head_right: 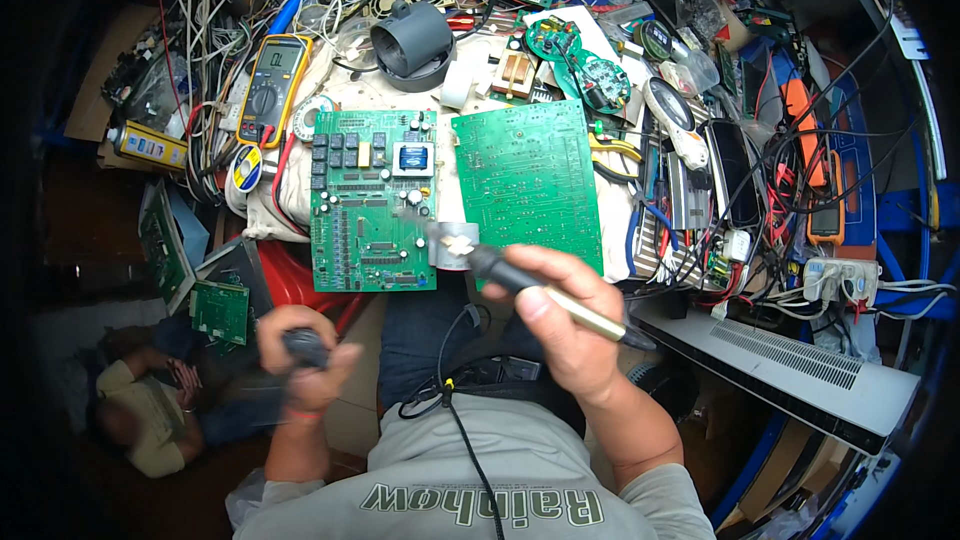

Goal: The person sits on the floor and uses a soldering iron and a hot air gun to work on a green circuit board. They flip the board to inspect both sides, then repeatedly apply heat and solder to specific points on the board's surface.

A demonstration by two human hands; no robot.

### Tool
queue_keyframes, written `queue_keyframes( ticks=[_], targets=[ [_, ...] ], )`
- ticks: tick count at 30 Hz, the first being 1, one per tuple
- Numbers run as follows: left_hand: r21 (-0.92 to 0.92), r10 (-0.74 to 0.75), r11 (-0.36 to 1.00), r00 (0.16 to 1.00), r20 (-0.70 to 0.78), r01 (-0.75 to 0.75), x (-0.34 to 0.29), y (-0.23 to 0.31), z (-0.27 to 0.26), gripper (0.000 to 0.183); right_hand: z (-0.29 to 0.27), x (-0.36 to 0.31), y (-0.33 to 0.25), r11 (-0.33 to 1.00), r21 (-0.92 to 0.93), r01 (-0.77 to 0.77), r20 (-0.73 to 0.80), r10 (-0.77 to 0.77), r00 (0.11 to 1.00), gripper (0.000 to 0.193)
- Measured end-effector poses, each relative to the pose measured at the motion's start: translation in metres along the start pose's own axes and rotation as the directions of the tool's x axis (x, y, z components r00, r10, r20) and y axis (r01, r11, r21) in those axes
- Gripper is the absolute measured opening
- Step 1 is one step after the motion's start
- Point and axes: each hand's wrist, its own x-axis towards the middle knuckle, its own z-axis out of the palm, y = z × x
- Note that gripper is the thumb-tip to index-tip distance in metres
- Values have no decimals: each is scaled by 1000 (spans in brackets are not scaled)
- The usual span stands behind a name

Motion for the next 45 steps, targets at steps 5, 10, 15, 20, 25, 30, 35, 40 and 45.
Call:
queue_keyframes(
  ticks=[5, 10, 15, 20, 25, 30, 35, 40, 45],
  targets=[
    [287, 46, 947, 943, 329, -146, -28, -6, 16, 27, 34, 1, -26, 946, 2, -325, 247, 314, 917, 50],
    [262, 34, 954, 924, 382, -143, -21, 16, 17, 21, 58, -7, -34, 944, -183, -275, 287, 319, 903, 46],
    [215, 80, 957, 891, 446, -194, -10, 47, 29, 17, 64, -12, -23, 949, -304, 88, 343, 23, 939, 39],
    [87, 71, 990, 929, 363, -110, -11, 55, 49, 6, 70, -10, -9, 932, -323, 161, 365, -34, 930, 39],
    [-12, 16, 1000, 913, 409, -13, -10, 25, 51, 18, 57, 2, -8, 963, -247, 108, 340, -18, 940, 39],
    [85, -235, 972, 928, 290, 220, -2, -4, 9, 38, 2, 19, -1, 959, -250, 130, 6, -132, 991, 34],
    [-593, -383, 762, 919, -89, 260, 30, -3, -6, 68, -36, 37, 41, 747, -617, 246, 35, -287, 957, 29],
    [-870, -316, 482, 904, -289, -110, 86, -4, 31, 60, -43, 44, 63, 576, -747, 331, 116, -378, 918, 32],
    [-846, -281, 498, 888, -365, -190, 128, -18, 94, 44, -44, 50, 68, 507, -769, 390, 188, -404, 895, 33]
  ],
)
